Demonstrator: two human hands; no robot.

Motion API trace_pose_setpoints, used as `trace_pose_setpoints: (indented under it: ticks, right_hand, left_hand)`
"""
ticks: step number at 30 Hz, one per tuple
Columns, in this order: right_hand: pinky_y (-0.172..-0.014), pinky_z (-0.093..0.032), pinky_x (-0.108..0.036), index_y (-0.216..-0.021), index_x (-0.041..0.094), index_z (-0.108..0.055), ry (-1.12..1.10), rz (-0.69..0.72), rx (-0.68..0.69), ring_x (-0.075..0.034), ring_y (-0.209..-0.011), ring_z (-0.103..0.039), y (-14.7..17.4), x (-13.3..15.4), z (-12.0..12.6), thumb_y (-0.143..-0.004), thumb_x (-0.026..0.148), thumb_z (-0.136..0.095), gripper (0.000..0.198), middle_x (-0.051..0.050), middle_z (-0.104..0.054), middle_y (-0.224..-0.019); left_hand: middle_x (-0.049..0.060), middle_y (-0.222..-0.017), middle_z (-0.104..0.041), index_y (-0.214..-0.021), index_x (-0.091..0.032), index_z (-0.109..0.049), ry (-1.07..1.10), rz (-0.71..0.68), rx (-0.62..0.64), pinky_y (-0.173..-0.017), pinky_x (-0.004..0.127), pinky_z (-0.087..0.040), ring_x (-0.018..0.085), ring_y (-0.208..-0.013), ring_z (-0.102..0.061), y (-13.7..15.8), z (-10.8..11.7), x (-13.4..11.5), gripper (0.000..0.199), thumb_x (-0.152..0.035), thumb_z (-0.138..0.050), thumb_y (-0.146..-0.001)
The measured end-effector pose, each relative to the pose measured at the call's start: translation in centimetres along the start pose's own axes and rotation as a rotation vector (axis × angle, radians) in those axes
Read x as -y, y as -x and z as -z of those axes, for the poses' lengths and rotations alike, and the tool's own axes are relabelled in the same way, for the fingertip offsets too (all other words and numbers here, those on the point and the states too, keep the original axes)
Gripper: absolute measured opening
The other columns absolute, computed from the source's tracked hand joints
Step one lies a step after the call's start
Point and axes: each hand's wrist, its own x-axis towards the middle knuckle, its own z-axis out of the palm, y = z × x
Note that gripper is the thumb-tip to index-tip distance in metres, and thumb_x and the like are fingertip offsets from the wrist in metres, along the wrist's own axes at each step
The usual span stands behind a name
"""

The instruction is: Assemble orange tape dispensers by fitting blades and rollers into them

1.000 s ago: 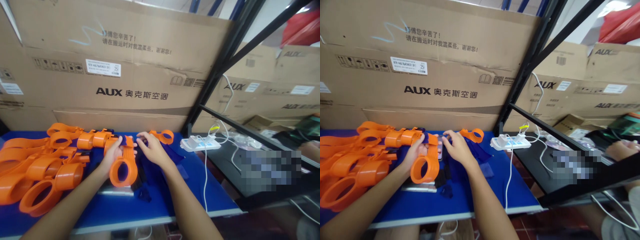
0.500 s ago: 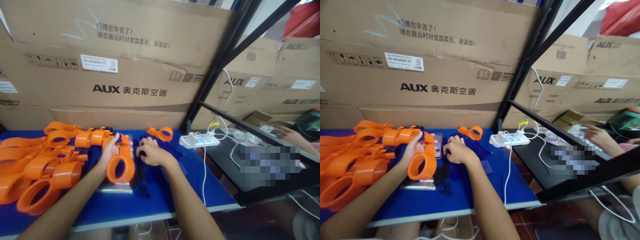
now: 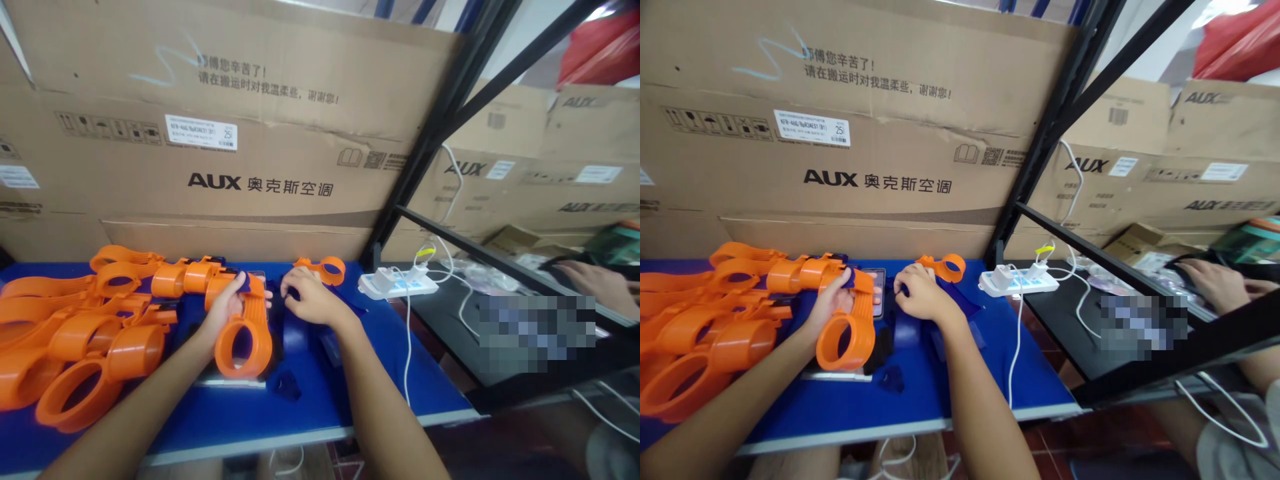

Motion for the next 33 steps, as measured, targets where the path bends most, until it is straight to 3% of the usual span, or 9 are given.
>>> trace_pose_setpoints:
  ticks: [6,10,14,17,22,27,33]
  right_hand:
    - [-0.086,-0.045,-0.036,-0.085,0.021,-0.063,-0.151,0.002,-0.132,-0.019,-0.081,-0.062,-0.1,0.5,0.6,-0.081,0.011,-0.055,0.013,-0.001,-0.068,-0.082]
    - [-0.076,-0.050,-0.031,-0.093,0.021,-0.066,-0.342,-0.017,-0.311,-0.018,-0.078,-0.065,-0.3,0.7,0.5,-0.085,0.016,-0.056,0.013,-0.001,-0.070,-0.084]
    - [-0.078,-0.054,-0.033,-0.095,0.020,-0.067,-0.474,-0.080,-0.504,-0.019,-0.079,-0.068,-0.7,0.9,-0.2,-0.090,0.026,-0.061,0.010,-0.003,-0.071,-0.084]
    - [-0.079,-0.055,-0.035,-0.093,0.019,-0.068,-0.523,-0.131,-0.567,-0.020,-0.079,-0.069,-1.0,1.1,-0.5,-0.089,0.032,-0.066,0.014,-0.005,-0.072,-0.084]
    - [-0.085,-0.056,-0.035,-0.094,0.020,-0.070,-0.690,-0.160,-0.592,-0.021,-0.087,-0.070,-1.2,2.0,-0.8,-0.087,0.042,-0.074,0.024,-0.007,-0.075,-0.093]
    - [-0.073,-0.059,-0.034,-0.123,0.024,-0.069,-1.032,-0.130,-0.402,-0.020,-0.081,-0.070,-1.4,3.1,-1.6,-0.097,0.065,-0.055,0.050,-0.007,-0.075,-0.102]
    - [-0.096,-0.057,-0.043,-0.134,0.029,-0.064,-1.023,-0.047,-0.349,-0.024,-0.105,-0.070,-1.6,4.2,-2.8,-0.092,0.053,-0.070,0.049,-0.007,-0.073,-0.122]
  left_hand:
    - [0.017,-0.094,-0.080,-0.125,-0.014,-0.068,-0.018,0.026,0.066,-0.063,0.035,-0.058,0.028,-0.076,-0.076,-0.2,0.4,0.6,0.058,-0.058,-0.070,-0.087]
    - [0.018,-0.105,-0.080,-0.130,-0.017,-0.066,0.022,0.031,0.097,-0.063,0.035,-0.056,0.024,-0.068,-0.073,0.0,0.2,1.0,0.064,-0.065,-0.066,-0.087]
    - [0.019,-0.109,-0.079,-0.130,-0.015,-0.066,0.031,0.009,0.134,-0.080,0.039,-0.058,0.030,-0.089,-0.076,0.3,-0.1,0.9,0.065,-0.065,-0.065,-0.088]
    - [0.020,-0.105,-0.080,-0.123,-0.012,-0.069,0.034,-0.048,0.128,-0.086,0.040,-0.057,0.032,-0.098,-0.076,0.6,-0.3,0.7,0.065,-0.067,-0.065,-0.088]
    - [0.017,-0.104,-0.080,-0.127,-0.013,-0.067,0.003,-0.027,0.122,-0.083,0.040,-0.059,0.031,-0.093,-0.077,0.6,-0.5,1.1,0.059,-0.058,-0.069,-0.089]
    - [0.013,-0.095,-0.080,-0.122,-0.014,-0.070,0.048,-0.111,0.081,-0.078,0.040,-0.061,0.031,-0.087,-0.077,0.5,-0.9,0.7,0.058,-0.061,-0.067,-0.088]
    - [0.011,-0.097,-0.079,-0.116,-0.019,-0.073,0.089,-0.122,0.132,-0.083,0.042,-0.061,0.032,-0.095,-0.076,0.2,-1.1,0.2,0.055,-0.067,-0.061,-0.090]
